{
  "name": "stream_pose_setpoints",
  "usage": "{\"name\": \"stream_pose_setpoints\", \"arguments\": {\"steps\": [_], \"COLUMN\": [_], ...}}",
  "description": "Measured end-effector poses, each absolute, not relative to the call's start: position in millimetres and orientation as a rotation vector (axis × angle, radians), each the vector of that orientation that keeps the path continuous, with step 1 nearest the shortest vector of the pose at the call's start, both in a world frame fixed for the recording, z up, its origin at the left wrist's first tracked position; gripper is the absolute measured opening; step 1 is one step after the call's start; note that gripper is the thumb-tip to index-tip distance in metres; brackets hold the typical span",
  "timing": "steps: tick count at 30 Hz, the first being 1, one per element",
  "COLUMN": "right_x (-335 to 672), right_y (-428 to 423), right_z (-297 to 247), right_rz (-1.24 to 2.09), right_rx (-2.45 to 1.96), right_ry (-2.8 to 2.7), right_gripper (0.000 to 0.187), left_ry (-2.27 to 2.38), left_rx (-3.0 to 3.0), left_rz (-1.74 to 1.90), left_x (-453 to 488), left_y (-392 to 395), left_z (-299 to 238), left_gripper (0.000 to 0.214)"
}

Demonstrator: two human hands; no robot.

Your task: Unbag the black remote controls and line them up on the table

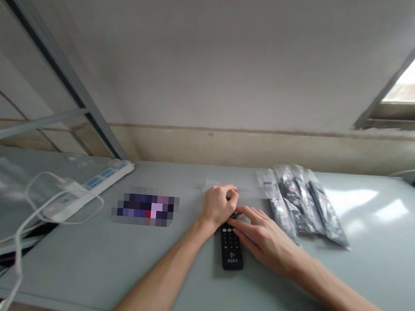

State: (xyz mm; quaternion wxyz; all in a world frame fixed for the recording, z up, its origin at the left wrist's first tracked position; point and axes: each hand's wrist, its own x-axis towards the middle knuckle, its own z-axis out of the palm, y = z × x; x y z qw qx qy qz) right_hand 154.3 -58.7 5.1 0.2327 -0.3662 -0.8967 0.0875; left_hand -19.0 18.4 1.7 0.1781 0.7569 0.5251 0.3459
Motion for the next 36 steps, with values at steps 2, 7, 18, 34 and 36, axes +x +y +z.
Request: {"name": "stream_pose_setpoints", "arguments": {"steps": [2,7,18,34,36], "right_x": [153.5,152.5,166.6,173.0,173.9], "right_y": [-60.5,-61.2,-48.3,-37.6,-36.9], "right_z": [7.8,12.1,7.6,-24.7,-25.4], "right_rz": [0.281,0.31,-0.028,-0.064,-0.092], "right_rx": [-0.986,-0.956,-1.215,-1.339,-1.392], "right_ry": [-2.495,-2.562,-2.197,-2.378,-2.356], "right_gripper": [0.039,0.047,0.032,0.053,0.052], "left_ry": [1.44,1.372,1.345,1.378,1.414], "left_rx": [2.119,2.145,2.375,2.57,2.57], "left_rz": [0.983,0.932,0.782,0.557,0.549], "left_x": [-19.9,-23.0,-29.0,-40.5,-40.8], "left_y": [19.3,22.6,26.9,26.8,26.4], "left_z": [1.4,2.1,2.0,15.0,14.2], "left_gripper": [0.032,0.027,0.025,0.029,0.032]}}
